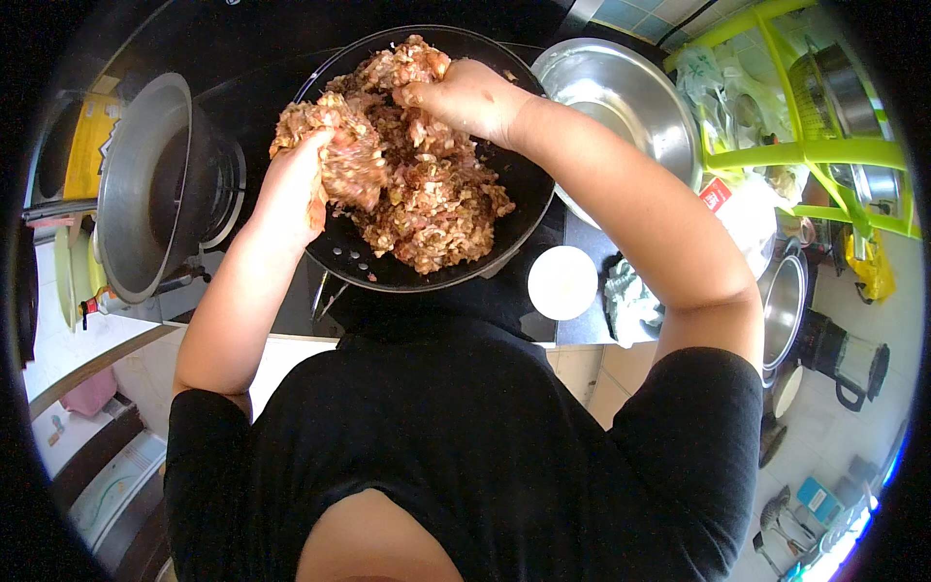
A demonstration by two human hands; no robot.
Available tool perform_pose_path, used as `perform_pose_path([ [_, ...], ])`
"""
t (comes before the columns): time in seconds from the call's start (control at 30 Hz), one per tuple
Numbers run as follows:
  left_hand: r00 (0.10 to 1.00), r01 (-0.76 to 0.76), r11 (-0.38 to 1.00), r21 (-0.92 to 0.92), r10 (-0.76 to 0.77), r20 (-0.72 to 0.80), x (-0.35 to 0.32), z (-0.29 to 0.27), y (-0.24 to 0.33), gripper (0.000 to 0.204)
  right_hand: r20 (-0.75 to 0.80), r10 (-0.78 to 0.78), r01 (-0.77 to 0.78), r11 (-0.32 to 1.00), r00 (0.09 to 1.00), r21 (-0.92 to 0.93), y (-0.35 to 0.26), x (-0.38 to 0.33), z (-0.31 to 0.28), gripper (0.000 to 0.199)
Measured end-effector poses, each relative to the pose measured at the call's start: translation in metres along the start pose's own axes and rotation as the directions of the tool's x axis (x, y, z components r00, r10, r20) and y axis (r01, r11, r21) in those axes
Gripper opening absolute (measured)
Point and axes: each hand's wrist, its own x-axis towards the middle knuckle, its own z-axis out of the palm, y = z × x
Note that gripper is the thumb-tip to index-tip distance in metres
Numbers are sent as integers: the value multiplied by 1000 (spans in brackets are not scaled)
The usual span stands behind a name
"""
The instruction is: The person adds various seasonings and sauces to a bowl of ground meat and chopped onions, then mixes the ingredients thoroughly by hand. The person uses a spoon to add powders and pours liquids from bottles before kneading the mixture with both hands.
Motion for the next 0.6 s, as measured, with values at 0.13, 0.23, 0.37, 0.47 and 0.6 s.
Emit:
perform_pose_path([
  [0.13,990,93,994,-56,-86,113,10,-4,-10,37,91,49,-45,998,995,-49,11,17,-4,63],
  [0.23,973,195,978,-74,-183,142,24,-3,-17,39,146,102,-106,994,984,18,24,29,4,93],
  [0.37,964,220,975,35,-223,147,77,-21,-46,35,362,159,-317,844,918,432,48,48,21,119],
  [0.47,963,243,964,105,-253,96,70,-1,-33,28,474,175,-431,747,863,507,61,61,25,93],
  [0.6,953,267,963,47,-270,133,76,-1,-39,23,492,104,-432,653,864,621,42,47,16,36],
])
